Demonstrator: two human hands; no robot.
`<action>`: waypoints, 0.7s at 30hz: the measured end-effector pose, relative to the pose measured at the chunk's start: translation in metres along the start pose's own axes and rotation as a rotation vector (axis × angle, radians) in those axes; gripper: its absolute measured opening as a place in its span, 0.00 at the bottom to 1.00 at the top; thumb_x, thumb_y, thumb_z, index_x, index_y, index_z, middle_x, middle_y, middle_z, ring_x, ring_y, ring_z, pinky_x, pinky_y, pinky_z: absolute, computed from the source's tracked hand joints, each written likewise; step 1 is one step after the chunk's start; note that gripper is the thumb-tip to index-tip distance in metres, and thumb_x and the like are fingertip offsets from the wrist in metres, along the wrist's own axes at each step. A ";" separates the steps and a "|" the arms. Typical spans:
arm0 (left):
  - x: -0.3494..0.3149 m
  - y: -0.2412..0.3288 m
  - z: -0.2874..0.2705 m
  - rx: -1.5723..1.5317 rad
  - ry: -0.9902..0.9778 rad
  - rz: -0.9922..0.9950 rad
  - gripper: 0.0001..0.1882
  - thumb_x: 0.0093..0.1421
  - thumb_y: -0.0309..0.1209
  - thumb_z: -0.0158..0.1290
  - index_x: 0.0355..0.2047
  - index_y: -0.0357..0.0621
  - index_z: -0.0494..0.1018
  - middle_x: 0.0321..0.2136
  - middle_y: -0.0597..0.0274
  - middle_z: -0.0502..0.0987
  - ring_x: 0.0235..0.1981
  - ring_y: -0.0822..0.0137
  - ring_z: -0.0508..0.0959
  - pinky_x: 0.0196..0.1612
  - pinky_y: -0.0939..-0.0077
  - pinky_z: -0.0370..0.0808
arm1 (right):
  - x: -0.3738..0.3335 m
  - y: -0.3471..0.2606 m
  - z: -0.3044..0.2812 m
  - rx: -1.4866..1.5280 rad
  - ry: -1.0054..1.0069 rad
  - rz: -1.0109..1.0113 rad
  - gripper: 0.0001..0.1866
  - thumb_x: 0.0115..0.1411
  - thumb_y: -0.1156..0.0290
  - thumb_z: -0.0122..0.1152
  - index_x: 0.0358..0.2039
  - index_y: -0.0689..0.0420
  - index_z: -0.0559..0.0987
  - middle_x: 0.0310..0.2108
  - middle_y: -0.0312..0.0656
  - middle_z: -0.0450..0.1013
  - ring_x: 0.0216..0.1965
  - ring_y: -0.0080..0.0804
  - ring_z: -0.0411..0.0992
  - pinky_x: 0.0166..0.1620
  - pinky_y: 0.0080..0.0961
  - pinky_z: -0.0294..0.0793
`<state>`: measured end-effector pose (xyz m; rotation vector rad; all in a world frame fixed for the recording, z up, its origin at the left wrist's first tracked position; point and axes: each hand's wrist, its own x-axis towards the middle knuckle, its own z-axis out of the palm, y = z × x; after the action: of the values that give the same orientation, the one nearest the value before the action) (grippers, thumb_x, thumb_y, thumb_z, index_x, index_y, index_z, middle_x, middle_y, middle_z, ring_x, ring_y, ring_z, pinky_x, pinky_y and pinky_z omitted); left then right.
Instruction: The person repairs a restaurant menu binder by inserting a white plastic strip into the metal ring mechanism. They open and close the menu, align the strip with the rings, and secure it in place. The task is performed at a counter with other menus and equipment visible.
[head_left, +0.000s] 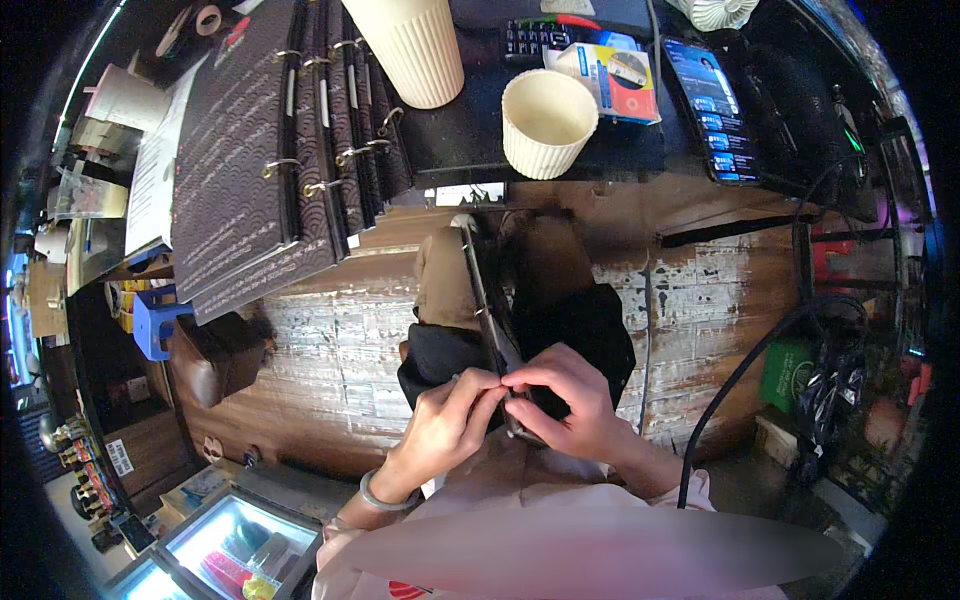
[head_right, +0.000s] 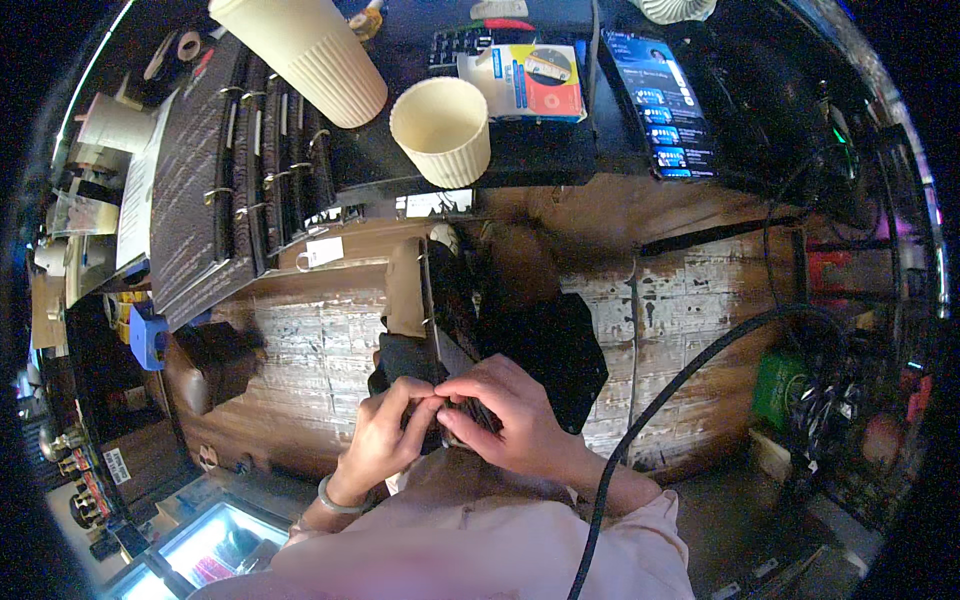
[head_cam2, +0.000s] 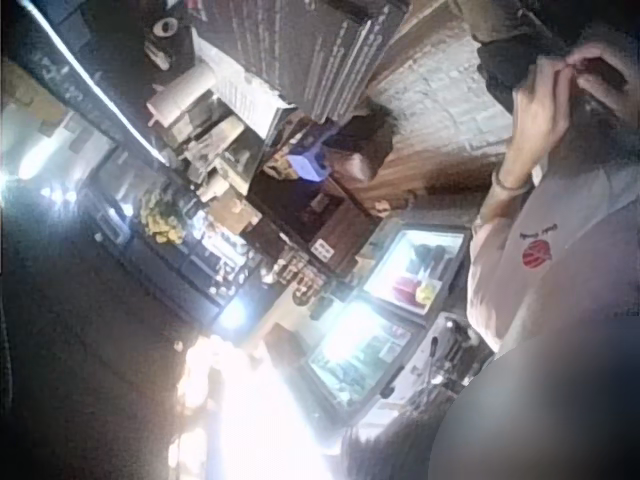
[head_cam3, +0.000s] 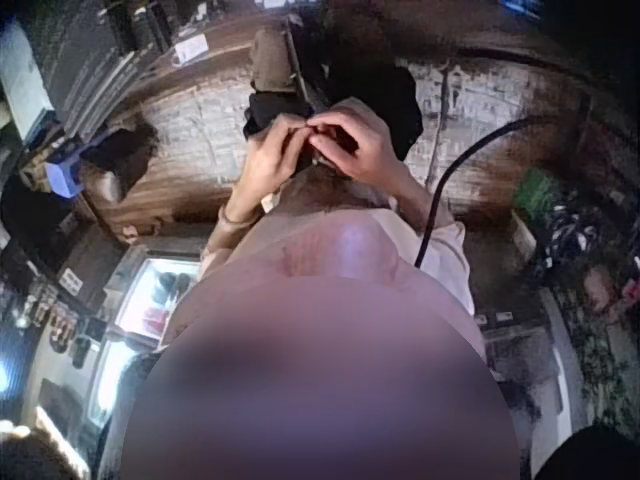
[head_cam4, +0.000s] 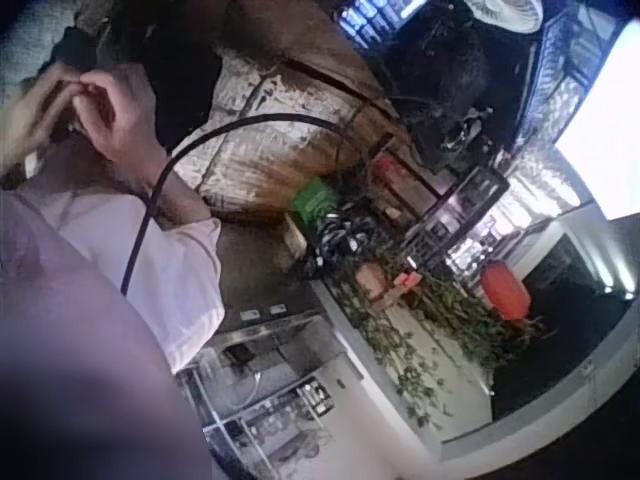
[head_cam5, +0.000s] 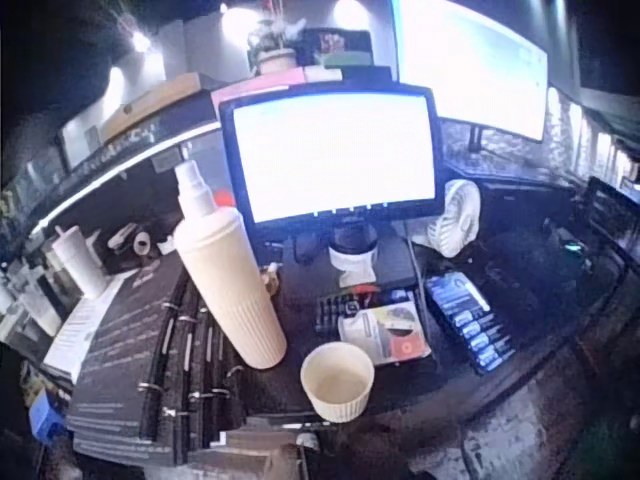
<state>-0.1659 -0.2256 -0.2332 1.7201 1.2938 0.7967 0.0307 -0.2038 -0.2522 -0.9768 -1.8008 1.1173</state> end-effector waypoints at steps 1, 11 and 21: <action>0.003 0.000 0.003 -0.041 0.006 -0.027 0.07 0.61 0.19 0.57 0.39 0.36 0.72 0.31 0.50 0.80 0.30 0.52 0.83 0.32 0.66 0.77 | 0.001 -0.004 -0.004 0.027 -0.004 0.011 0.19 0.53 0.68 0.73 0.45 0.56 0.79 0.37 0.43 0.77 0.39 0.42 0.74 0.44 0.36 0.73; 0.019 -0.012 0.011 -0.058 0.068 -0.068 0.06 0.63 0.20 0.56 0.39 0.36 0.72 0.27 0.52 0.80 0.27 0.63 0.85 0.28 0.72 0.79 | -0.006 -0.007 0.011 -0.092 0.022 0.048 0.39 0.51 0.68 0.75 0.61 0.59 0.66 0.55 0.52 0.67 0.54 0.51 0.68 0.58 0.42 0.68; 0.029 -0.007 -0.011 0.340 -0.031 0.128 0.03 0.61 0.23 0.56 0.34 0.37 0.73 0.31 0.55 0.78 0.27 0.54 0.80 0.29 0.64 0.76 | -0.013 0.011 0.024 -0.198 0.067 -0.032 0.36 0.46 0.71 0.71 0.58 0.53 0.71 0.49 0.45 0.74 0.44 0.46 0.75 0.46 0.39 0.78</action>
<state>-0.1709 -0.1941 -0.2341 2.0925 1.3682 0.6447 0.0164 -0.2195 -0.2721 -1.0834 -1.8918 0.8880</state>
